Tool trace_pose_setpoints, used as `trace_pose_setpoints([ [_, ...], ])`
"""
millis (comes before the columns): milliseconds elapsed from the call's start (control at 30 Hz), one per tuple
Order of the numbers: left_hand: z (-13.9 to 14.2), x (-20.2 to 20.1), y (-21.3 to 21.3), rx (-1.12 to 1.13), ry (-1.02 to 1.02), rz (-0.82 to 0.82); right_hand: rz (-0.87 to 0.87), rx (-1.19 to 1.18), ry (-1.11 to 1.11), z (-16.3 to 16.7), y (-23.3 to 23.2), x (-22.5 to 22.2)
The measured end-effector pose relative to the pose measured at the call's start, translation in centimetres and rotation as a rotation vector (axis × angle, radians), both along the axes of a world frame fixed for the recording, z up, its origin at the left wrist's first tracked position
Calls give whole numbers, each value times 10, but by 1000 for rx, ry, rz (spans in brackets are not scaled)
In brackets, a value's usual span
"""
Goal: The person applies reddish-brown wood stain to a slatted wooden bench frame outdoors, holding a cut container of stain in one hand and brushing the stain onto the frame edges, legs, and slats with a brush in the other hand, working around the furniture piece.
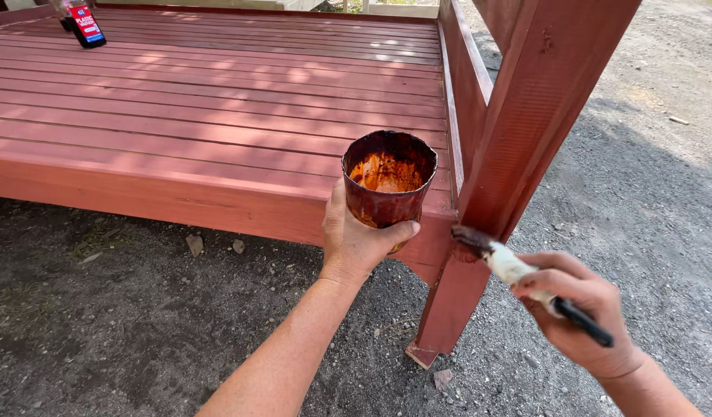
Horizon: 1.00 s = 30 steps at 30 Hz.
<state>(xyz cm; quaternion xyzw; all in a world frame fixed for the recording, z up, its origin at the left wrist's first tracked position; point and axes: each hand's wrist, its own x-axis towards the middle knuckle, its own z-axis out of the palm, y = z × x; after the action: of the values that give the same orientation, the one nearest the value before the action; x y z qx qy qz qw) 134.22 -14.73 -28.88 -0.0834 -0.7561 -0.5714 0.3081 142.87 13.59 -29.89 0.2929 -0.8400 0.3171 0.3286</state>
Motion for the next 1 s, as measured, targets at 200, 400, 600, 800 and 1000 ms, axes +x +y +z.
trace_pose_setpoints([
  [200,-22,11,11,-25,70,45,-21,252,-327,-125,-10,-13],
  [400,-34,26,10,-51,15,-8,42,111,-232,-63,-20,-17],
  [600,-42,24,21,-66,-2,-49,-4,85,-119,26,14,-5],
  [800,-80,38,27,-7,65,-108,-44,104,-361,-39,-19,-8],
  [1000,-121,54,11,-134,-37,-116,-57,-79,-239,-17,19,10],
])
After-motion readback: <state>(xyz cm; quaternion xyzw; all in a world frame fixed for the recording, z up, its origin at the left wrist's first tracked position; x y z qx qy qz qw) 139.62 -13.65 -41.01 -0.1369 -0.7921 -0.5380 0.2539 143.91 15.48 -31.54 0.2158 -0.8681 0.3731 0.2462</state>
